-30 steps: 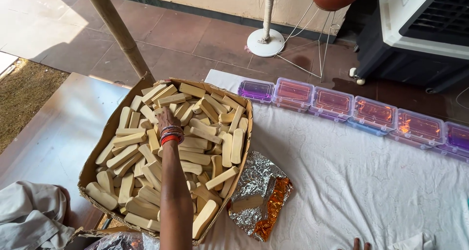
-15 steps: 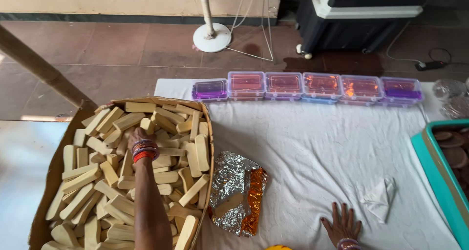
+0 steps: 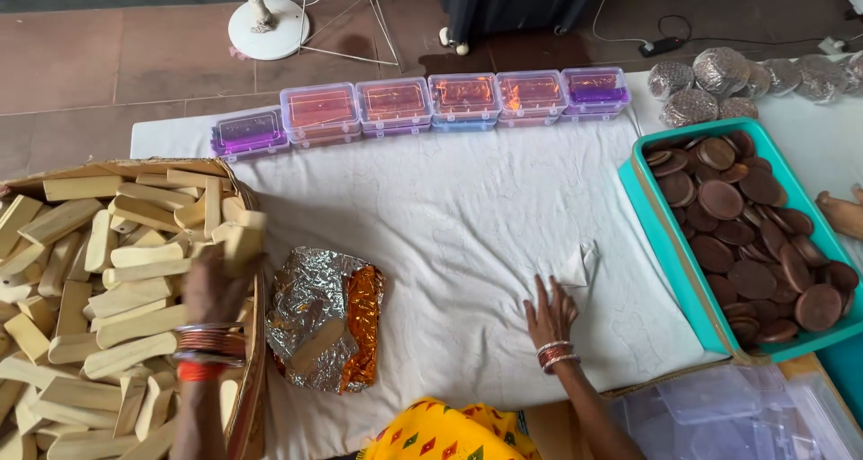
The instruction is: Wrapping wooden blocks in foil and placing them in plastic containers.
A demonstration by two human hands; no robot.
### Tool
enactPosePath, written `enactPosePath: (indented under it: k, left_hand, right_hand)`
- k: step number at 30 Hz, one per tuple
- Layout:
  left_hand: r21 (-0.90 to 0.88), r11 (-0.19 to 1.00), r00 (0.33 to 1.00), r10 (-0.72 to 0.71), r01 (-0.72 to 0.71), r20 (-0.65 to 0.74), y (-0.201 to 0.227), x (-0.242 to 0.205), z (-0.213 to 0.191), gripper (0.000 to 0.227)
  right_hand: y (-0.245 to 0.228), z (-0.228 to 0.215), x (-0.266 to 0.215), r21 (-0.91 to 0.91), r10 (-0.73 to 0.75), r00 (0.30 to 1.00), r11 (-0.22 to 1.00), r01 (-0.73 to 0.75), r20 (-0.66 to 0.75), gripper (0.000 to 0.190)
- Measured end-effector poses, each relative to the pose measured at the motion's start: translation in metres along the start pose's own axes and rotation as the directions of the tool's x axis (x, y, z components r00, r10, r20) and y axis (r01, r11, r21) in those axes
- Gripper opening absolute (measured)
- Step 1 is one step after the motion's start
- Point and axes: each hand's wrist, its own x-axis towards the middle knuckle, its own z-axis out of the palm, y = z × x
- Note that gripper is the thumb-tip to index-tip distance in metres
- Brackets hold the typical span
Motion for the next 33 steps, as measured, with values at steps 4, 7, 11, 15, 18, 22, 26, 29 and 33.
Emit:
enactPosePath:
  k: [4,7,11,15,18,22,26,29,33]
  left_hand:
    - [0.099,0.983,0.966,0.128,-0.153,0.224,0.047,-0.074,0.125,0.045]
    - [0.232,0.967,0.906,-0.002,-0.107,0.424,0.041,-0.143,0.235,0.038]
    - [0.403,0.901,0.916,-0.017,-0.159,0.401,0.028,-0.182,0.283,0.038]
    - [0.419,0.908,0.915,-0.139,-0.035,0.378,0.037,-0.194,0.271,0.045]
    - [0.412,0.911,0.89,-0.204,0.02,0.409,0.032,-0.2,0.264,0.047]
    - [0.323,0.937,0.911,-0.244,0.133,0.334,0.014,-0.212,0.25,0.045]
    - [0.262,0.93,0.899,-0.329,0.256,0.289,-0.008,-0.221,0.237,0.044]
    - [0.07,0.99,0.969,-0.138,0.126,0.205,-0.024,-0.226,0.238,0.051]
    - [-0.322,0.705,0.763,-0.491,0.632,0.421,0.024,-0.204,0.22,0.065]
  right_hand:
    - [0.031,-0.028,0.037,0.014,0.127,0.945,0.992,-0.129,-0.3,0.078]
    - [0.05,-0.03,0.056,0.202,0.366,0.931,0.91,-0.362,0.02,0.095]
    - [0.059,-0.009,0.058,0.034,0.312,0.928,0.945,-0.326,0.204,0.095]
    - [0.054,-0.006,0.044,0.016,0.209,0.966,0.977,-0.214,0.155,0.087]
    - [0.058,-0.014,0.022,0.091,0.075,0.986,0.992,-0.089,0.147,0.084]
    - [0.108,-0.009,-0.017,-0.063,0.34,0.941,0.939,-0.339,0.0,0.078]
    - [0.145,-0.002,-0.045,-0.089,0.47,0.883,0.88,-0.467,0.005,0.076]
    - [0.145,0.004,-0.05,-0.146,0.459,0.887,0.881,-0.449,0.04,0.073]
    - [0.124,0.007,-0.031,-0.118,0.508,0.859,0.858,-0.499,0.064,0.072]
